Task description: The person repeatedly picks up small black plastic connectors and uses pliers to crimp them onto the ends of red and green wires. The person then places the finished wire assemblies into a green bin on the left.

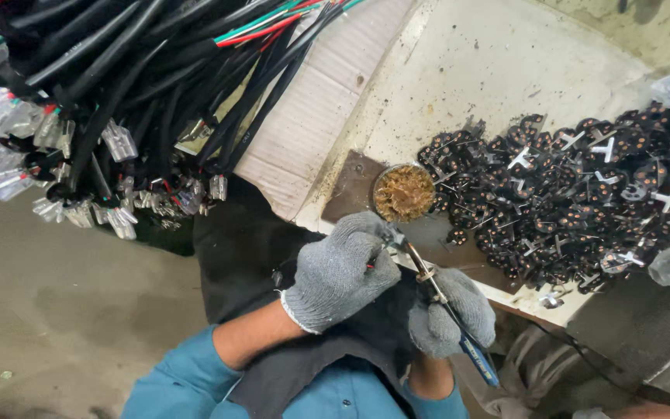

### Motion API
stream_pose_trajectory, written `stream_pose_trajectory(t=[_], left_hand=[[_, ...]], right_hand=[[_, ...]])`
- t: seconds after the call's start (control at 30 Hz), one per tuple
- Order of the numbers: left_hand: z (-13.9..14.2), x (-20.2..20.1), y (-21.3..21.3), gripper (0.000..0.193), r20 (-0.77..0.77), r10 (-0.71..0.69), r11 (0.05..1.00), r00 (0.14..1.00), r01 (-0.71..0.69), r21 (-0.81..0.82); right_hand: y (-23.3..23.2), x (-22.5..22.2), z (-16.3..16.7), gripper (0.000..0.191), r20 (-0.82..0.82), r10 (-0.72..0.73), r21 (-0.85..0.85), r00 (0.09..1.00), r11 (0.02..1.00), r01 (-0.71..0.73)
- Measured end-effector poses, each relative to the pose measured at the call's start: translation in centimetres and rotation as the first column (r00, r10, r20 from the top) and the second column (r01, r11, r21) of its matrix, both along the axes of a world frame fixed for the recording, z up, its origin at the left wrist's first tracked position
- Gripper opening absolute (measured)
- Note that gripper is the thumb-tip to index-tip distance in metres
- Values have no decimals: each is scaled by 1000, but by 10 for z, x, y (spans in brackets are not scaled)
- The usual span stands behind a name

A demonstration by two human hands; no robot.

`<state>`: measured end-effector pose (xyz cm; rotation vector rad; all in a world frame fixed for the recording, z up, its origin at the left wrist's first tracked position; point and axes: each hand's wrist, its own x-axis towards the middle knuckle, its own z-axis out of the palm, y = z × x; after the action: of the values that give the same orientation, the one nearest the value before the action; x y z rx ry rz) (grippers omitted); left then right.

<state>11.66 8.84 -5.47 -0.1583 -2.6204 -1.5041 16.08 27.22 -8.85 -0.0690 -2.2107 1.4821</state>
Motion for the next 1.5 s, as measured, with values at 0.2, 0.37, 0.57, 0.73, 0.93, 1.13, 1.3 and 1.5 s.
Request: stream_pose_trajectory(t=[0.2, 0.37, 0.57, 0.73, 0.93, 1.13, 1.3, 1.5], left_hand=[[0, 2, 2, 27, 22, 2, 1000, 1000, -1, -27], [0, 2, 2, 23, -6, 2, 999, 1000, -2, -45], [-2, 2, 1, 25, 8, -6, 998, 1000, 6, -69], [-2, -1, 3, 22, -32, 22, 997, 999, -24, -71], [1, -6, -1, 25, -57, 3, 999, 998, -6, -51], [1, -4, 1, 24, -60, 12, 997, 998, -16, -72], [-2, -4, 2, 27, -48, 16, 997, 999, -20, -72], [-4, -6, 2, 26, -56, 30, 997, 998, -34, -74]], right_hand=[[7, 9, 12, 38, 134, 73, 245, 988, 964, -104], [14, 10, 16, 30, 165, 210, 310, 964, 916, -253], [7, 5, 17, 12, 108, 175, 267, 979, 943, -198], [1, -9, 28, 13, 113, 185, 313, 976, 926, -212], [3, -17, 40, 18, 351, 79, 349, 933, 914, -209], [7, -19, 34, 21, 224, 175, 437, 959, 861, -260], [12, -15, 31, 21, 232, 236, 305, 943, 903, -302], [15, -11, 20, 22, 216, 218, 298, 952, 914, -277]])
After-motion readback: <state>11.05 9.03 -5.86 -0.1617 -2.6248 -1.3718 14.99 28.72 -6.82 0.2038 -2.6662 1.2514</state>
